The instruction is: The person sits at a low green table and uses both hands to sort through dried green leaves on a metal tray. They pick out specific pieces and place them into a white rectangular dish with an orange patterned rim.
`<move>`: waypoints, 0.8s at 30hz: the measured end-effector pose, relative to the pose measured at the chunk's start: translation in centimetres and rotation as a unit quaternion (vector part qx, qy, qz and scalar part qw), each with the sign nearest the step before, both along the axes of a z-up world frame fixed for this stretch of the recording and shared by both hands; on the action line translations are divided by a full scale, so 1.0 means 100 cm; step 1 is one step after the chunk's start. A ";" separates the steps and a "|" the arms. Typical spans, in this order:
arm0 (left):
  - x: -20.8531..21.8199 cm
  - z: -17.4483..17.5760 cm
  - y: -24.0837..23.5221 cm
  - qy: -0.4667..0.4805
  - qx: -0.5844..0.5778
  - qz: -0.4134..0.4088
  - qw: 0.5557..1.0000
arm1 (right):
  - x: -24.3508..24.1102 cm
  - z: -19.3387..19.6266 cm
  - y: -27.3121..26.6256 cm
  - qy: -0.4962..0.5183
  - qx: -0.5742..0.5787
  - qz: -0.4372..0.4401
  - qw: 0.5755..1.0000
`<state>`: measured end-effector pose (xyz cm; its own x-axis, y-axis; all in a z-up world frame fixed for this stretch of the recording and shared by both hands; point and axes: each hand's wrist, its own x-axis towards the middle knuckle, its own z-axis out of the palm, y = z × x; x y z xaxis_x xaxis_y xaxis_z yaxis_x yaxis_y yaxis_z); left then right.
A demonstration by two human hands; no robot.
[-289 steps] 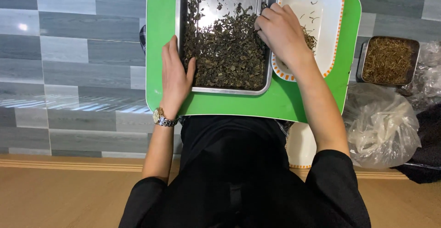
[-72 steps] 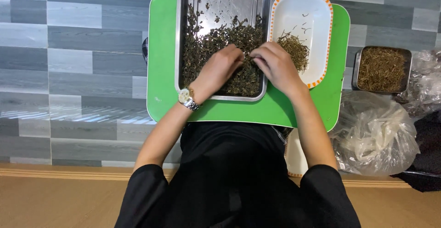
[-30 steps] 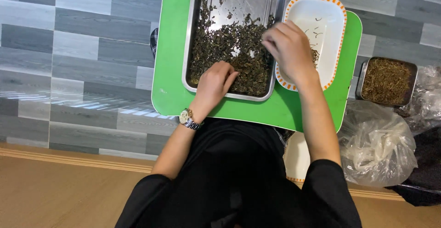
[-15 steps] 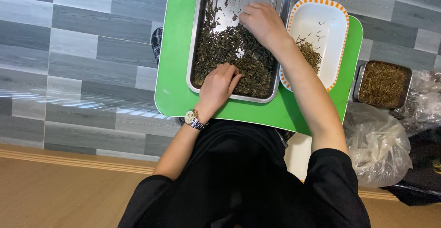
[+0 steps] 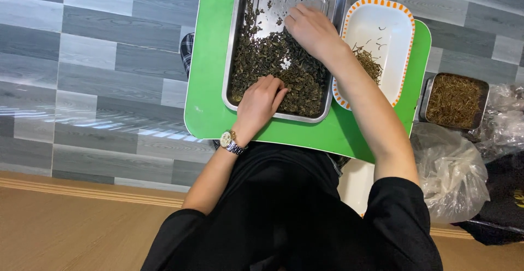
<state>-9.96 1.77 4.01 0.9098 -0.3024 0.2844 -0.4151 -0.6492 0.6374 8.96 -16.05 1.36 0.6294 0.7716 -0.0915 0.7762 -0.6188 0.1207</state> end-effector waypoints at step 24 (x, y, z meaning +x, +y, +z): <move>0.000 0.003 0.000 0.004 0.002 -0.006 1.000 | -0.001 0.016 -0.001 0.084 0.121 -0.044 0.988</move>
